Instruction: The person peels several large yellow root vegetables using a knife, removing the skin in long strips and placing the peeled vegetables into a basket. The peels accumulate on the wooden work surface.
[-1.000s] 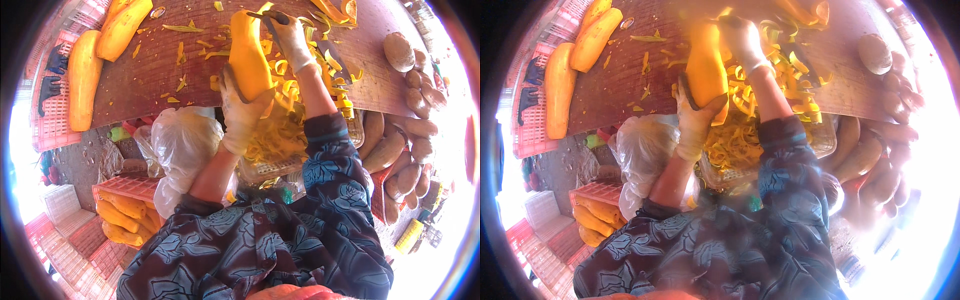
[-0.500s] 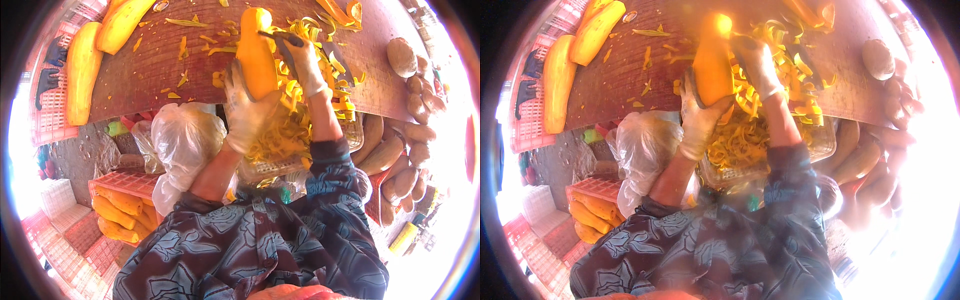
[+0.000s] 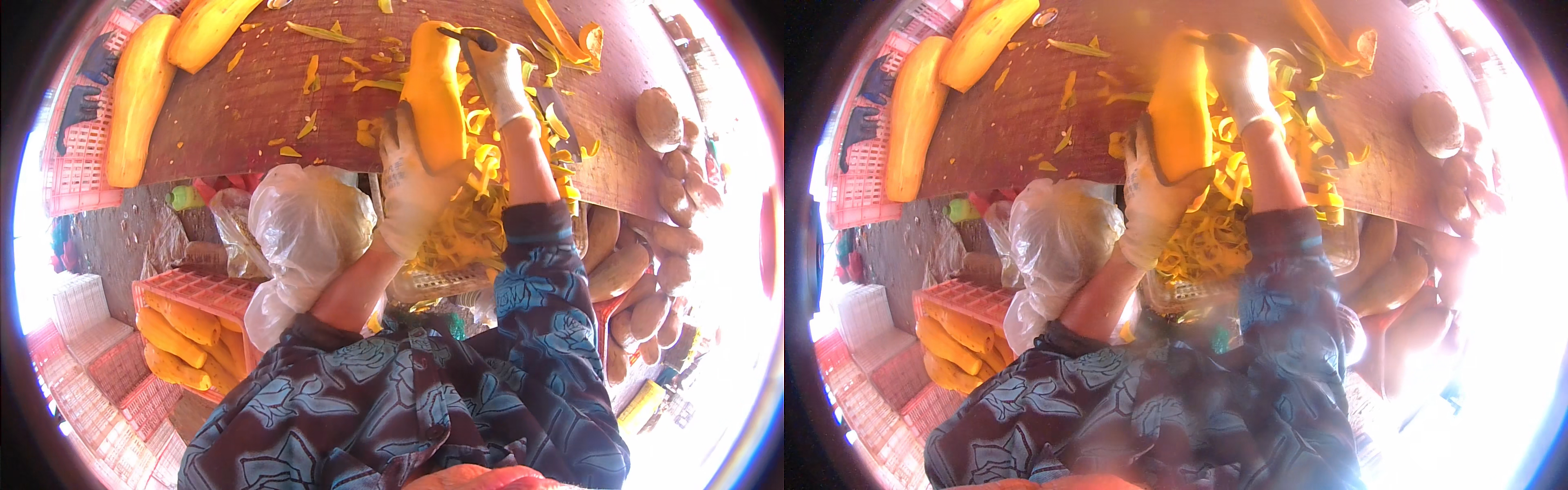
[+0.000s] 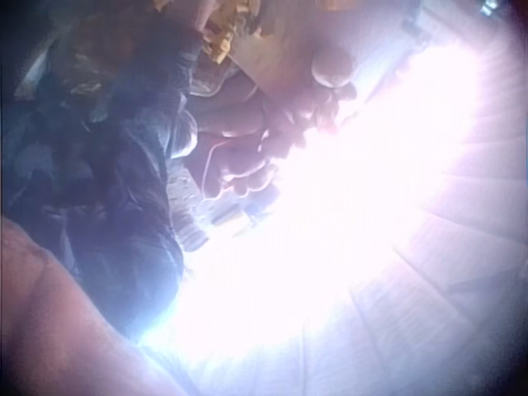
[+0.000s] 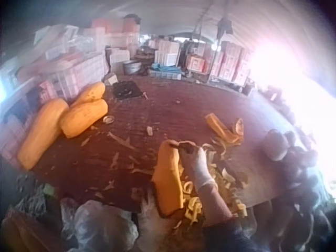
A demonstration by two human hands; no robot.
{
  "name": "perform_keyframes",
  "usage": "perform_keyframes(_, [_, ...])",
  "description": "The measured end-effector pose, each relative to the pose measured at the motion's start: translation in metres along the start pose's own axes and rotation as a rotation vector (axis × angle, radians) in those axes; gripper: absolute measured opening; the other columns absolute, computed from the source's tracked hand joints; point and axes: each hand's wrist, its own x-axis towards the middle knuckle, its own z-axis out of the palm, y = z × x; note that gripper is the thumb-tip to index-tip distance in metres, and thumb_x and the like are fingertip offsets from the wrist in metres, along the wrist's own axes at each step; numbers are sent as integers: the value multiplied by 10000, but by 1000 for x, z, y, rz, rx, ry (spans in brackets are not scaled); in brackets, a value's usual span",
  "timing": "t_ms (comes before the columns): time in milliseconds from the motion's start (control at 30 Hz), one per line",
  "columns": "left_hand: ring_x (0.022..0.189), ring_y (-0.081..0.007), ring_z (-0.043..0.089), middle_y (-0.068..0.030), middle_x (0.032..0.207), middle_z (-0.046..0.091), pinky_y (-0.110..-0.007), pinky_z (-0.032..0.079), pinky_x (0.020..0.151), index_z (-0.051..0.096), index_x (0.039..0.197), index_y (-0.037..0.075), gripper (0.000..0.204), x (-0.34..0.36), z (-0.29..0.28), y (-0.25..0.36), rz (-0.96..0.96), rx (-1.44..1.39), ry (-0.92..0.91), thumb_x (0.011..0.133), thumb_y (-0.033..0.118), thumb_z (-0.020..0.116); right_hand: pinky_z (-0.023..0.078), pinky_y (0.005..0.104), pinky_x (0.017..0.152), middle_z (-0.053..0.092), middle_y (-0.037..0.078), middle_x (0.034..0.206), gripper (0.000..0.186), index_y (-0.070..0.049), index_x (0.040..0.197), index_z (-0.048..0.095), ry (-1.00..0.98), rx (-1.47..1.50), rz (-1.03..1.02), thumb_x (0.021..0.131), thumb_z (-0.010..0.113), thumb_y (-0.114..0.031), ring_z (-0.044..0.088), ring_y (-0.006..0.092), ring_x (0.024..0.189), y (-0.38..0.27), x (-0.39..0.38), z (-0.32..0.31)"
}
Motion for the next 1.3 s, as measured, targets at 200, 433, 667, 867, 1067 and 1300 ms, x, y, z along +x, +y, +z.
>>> perform_keyframes(200, [1342, -489, 469, -314, 1468, 442, -513, 444, 1124, 331, 1545, -29, 1105, -2, 5, -1, 54, 60, 107, 661, 261, 926, 490, 283, 552, 693, 22, 753, 257, -44, 1128, 788, 9, 83, -38, 984, 698, -237, 589, 84, 617, 2, -44, -7])
perform_keyframes(433, [1350, -496, 452, -317, 1458, 440, -522, 427, 1132, 327, 1544, -30, 1097, -3, 3, 2, 87, 97, 117, 673, 263, 926, 554, 364, 693, 738, 142, 794, 333, 20, 1066, 741, 143, -51, -198, 934, 688, -281, 696, 208, 690, -6, 1, 3])
perform_keyframes(667, [1447, -554, 287, -385, 1565, 274, -584, 320, 1200, 211, 1607, -32, 1182, -1, -2, 6, -29, 0, -13, 723, 343, 901, 559, 415, 688, 729, 152, 809, 309, -69, 1064, 760, 31, -250, -186, 983, 570, -298, 699, 287, 727, 0, -4, 10])
perform_keyframes(867, [1404, -498, 413, -330, 1487, 410, -530, 397, 1161, 311, 1559, -36, 1129, -4, -1, 8, 0, 97, 75, 699, 352, 930, 564, 485, 746, 744, 179, 891, 342, -107, 1016, 756, 8, -175, -136, 1002, 547, -377, 723, 395, 830, -3, -59, -1])
perform_keyframes(1067, [1456, -549, 294, -376, 1585, 262, -580, 323, 1202, 204, 1623, -21, 1204, -4, 3, 2, -13, 59, 8, 722, 372, 900, 550, 332, 643, 740, 125, 798, 308, -71, 1199, 753, 49, -242, -172, 971, 640, -244, 681, 172, 654, -10, -24, -6])
perform_keyframes(1300, [1345, -511, 457, -338, 1478, 414, -537, 432, 1133, 313, 1543, -37, 1114, -3, 4, 4, 45, 94, 99, 701, 342, 934, 519, 344, 603, 704, 113, 762, 292, -87, 1205, 754, -6, -227, -246, 966, 657, -224, 626, 180, 600, -4, -20, 8])
